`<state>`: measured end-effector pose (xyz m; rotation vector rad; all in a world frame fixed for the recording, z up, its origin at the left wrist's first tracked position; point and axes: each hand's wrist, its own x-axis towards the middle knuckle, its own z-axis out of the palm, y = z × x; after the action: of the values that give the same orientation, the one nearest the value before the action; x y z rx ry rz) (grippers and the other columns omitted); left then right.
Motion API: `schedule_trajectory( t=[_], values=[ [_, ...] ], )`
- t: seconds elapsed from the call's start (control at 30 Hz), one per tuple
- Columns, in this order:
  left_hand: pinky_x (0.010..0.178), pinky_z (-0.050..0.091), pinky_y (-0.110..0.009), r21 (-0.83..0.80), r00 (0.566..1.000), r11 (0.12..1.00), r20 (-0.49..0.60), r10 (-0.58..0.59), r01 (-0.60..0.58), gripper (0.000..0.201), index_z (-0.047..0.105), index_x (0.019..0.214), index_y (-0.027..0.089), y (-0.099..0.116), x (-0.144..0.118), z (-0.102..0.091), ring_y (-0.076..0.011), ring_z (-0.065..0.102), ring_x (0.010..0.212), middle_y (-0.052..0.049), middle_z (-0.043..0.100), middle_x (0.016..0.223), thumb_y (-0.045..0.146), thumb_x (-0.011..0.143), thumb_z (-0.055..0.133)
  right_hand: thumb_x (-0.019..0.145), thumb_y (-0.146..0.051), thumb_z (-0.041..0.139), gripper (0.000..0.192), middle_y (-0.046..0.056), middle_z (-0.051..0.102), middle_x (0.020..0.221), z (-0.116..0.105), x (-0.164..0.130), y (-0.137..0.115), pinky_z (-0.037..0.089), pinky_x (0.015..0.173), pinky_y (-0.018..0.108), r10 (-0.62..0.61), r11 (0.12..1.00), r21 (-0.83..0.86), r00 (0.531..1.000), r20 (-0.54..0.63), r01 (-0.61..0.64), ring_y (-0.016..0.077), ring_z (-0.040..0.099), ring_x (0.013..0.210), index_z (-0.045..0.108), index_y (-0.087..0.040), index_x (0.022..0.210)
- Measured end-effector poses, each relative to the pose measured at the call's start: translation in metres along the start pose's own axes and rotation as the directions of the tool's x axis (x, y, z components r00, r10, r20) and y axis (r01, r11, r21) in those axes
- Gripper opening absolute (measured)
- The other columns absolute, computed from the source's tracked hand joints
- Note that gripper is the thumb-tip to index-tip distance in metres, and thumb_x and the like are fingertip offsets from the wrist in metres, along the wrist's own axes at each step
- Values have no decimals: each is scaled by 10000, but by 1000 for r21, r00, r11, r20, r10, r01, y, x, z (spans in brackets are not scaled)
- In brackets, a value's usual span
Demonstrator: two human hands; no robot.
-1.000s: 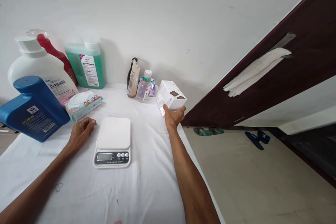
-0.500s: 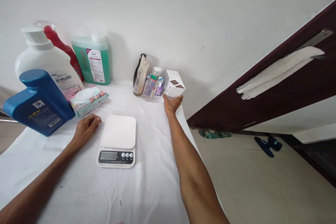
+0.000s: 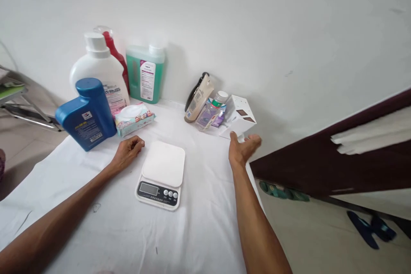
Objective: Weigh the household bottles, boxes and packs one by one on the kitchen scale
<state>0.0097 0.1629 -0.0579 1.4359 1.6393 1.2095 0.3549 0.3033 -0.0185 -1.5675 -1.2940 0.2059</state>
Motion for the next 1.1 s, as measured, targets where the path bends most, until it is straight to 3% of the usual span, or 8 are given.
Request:
schedule_trajectory(
  t=[0.1,0.2,0.27,0.43,0.63,0.73,0.9,1.1],
  values=[
    [567,337,-266,-2,1000,1000,2,-1,1,300,582,738,185,0,0,0,-126,439,562,27,521,602,408,923,505,847,-427,645,472,165,554,1293,-9,-29,-38,545,912,501,-144,987,77,989,47,140,316,578,1155,485,-214,1236],
    [568,331,-265,-13,1000,1000,-1,10,-10,297,575,735,184,-1,-1,0,-125,439,569,29,512,601,399,926,502,880,-435,666,232,62,694,990,8,-57,-84,583,816,427,-341,937,200,876,342,287,250,664,925,643,-227,982],
    [573,330,-264,-19,1000,1000,-9,22,-22,294,575,733,181,-3,-2,1,-124,443,582,27,517,610,391,924,503,762,-407,815,382,56,718,1101,33,-70,-114,602,795,409,-449,893,275,751,484,357,267,682,996,668,-245,1075],
    [598,326,-267,-18,998,998,-12,57,-57,273,575,725,171,-7,1,2,-122,447,613,20,531,636,355,914,505,661,-189,892,1017,166,423,1593,108,-76,-176,405,1165,573,-624,615,277,240,744,739,386,371,1474,388,-218,1543],
    [623,321,-276,-21,998,998,-11,63,-63,232,565,738,172,-12,3,3,-120,442,599,29,513,627,300,923,505,574,-337,959,1168,176,360,1623,182,-67,-213,347,1148,629,-374,512,256,-55,926,820,458,264,1503,350,-247,1566],
    [628,313,-277,-22,998,997,0,70,-70,233,531,727,181,-13,3,3,-120,431,593,34,496,620,285,934,504,578,-368,951,1131,180,425,1563,197,-73,-216,396,1082,605,-313,490,220,-65,947,844,451,334,1443,365,-247,1538],
    [628,298,-279,-30,998,997,-12,64,-65,243,483,705,195,-13,2,3,-125,403,594,39,458,615,259,937,512,587,-369,928,881,207,568,1362,188,-82,-211,414,1013,585,-306,379,88,35,951,921,453,443,1298,506,-165,1334],
    [625,300,-282,-7,998,999,-18,52,-52,280,440,667,203,-9,0,2,-129,402,595,37,458,606,216,935,519,662,-517,858,715,183,644,1191,167,-79,-189,490,870,448,-233,561,-59,226,946,826,394,584,1132,509,-169,1180]
  ],
)
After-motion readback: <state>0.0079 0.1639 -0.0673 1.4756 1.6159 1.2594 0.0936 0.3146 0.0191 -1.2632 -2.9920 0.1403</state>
